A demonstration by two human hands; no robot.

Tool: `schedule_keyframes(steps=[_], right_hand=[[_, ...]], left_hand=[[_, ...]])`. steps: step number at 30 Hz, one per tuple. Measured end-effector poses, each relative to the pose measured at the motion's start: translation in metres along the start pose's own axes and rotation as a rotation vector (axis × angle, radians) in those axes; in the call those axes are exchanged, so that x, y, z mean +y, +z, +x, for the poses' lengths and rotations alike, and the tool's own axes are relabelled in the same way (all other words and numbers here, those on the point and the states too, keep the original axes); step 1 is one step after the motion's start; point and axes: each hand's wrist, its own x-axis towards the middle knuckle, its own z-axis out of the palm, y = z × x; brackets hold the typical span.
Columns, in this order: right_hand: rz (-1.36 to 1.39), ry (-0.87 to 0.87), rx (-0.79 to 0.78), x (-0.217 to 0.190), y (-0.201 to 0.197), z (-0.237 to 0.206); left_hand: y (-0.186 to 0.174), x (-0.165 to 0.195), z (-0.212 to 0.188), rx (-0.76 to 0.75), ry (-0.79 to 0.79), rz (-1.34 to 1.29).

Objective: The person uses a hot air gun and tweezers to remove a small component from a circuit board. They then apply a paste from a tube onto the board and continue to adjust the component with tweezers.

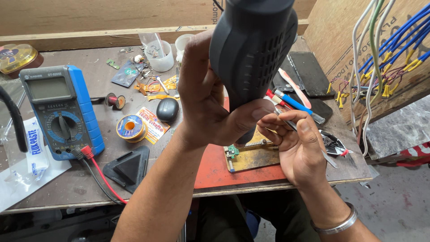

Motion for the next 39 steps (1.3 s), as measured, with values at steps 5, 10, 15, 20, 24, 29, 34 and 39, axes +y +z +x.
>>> schedule_keyframes(steps=[5, 10, 15, 20, 24, 29, 34, 39], right_hand=[[0.004, -0.003, -0.010, 0.000, -0.001, 0.001], [-0.002, 0.000, 0.002, -0.001, 0.000, -0.001], [-0.004, -0.001, 0.000, -0.001, 0.001, 0.000], [0.004, 0.000, 0.003, -0.002, 0.001, 0.001], [-0.007, -0.001, 0.001, -0.002, 0.001, 0.001], [-0.006, 0.003, 0.009, -0.002, 0.001, 0.001], [-0.018, 0.007, 0.016, -0.004, 0.001, 0.001], [-0.020, 0.010, 0.019, -0.003, 0.001, 0.001]], left_hand=[[-0.002, 0.002, 0.004, -0.020, 0.018, 0.035], [0.000, 0.009, 0.009, -0.025, -0.135, -0.105], [0.000, 0.006, 0.010, -0.049, -0.008, -0.027], [0.000, 0.005, 0.009, -0.057, -0.076, -0.078], [0.001, 0.007, 0.007, -0.048, -0.157, -0.170], [0.002, 0.008, 0.008, -0.073, -0.073, -0.104], [0.004, 0.008, 0.004, -0.062, -0.173, -0.209], [0.004, 0.006, 0.001, -0.053, -0.149, -0.189]])
